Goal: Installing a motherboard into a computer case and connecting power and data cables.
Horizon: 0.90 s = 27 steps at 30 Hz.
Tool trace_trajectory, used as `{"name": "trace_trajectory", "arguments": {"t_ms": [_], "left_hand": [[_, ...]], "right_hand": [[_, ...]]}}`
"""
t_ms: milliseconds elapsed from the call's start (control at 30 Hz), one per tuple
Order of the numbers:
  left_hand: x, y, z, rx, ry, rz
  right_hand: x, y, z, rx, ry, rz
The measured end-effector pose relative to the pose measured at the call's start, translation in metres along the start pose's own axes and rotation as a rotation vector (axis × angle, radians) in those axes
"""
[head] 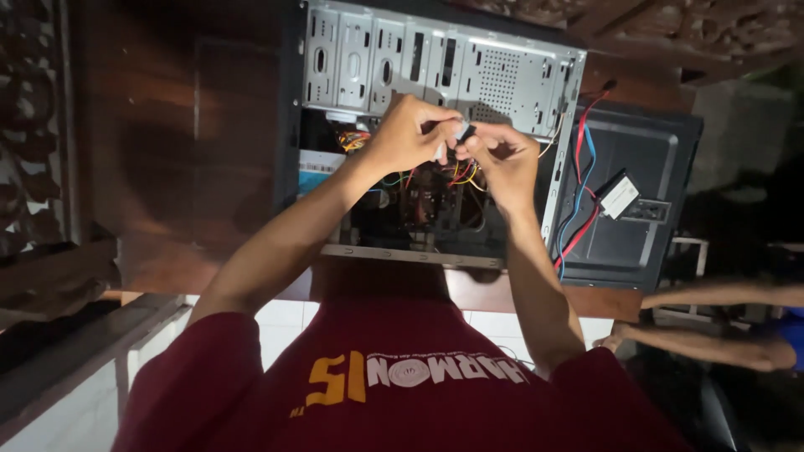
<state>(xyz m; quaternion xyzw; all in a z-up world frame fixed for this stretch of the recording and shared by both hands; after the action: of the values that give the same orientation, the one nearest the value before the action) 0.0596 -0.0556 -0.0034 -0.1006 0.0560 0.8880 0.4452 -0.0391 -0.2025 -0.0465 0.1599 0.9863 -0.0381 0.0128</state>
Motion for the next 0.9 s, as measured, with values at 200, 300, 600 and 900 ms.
{"name": "trace_trajectory", "arguments": {"t_ms": [200,300,600,900], "left_hand": [[-0.004,-0.01,0.023,-0.135,-0.056,-0.093],[-0.001,-0.015,0.028,-0.207,-0.082,-0.181],[0.005,-0.005,-0.001,0.161,-0.236,-0.395],[0.002,-0.006,0.015,0.293,-0.251,-0.428]], "right_hand": [[-0.006,-0.009,-0.01,-0.042,-0.118,0.062],[-0.006,-0.011,-0.02,-0.049,-0.207,0.084],[-0.001,-0.015,-0.032,0.001,-0.168,0.13],[0.002,-0.004,-0.036,0.294,0.042,-0.265]]}}
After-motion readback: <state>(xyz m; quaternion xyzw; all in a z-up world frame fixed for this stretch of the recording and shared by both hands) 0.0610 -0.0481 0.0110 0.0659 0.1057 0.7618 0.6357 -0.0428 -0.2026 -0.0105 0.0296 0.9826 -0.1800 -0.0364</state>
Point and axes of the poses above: each hand's wrist, its own x-axis away from the middle knuckle, its own y-axis out of the palm, z = x × y, the point moved 7 cm from there along -x, towards the middle knuckle, and after that the axes turned 8 degrees about -z, right-handed, at the moved point
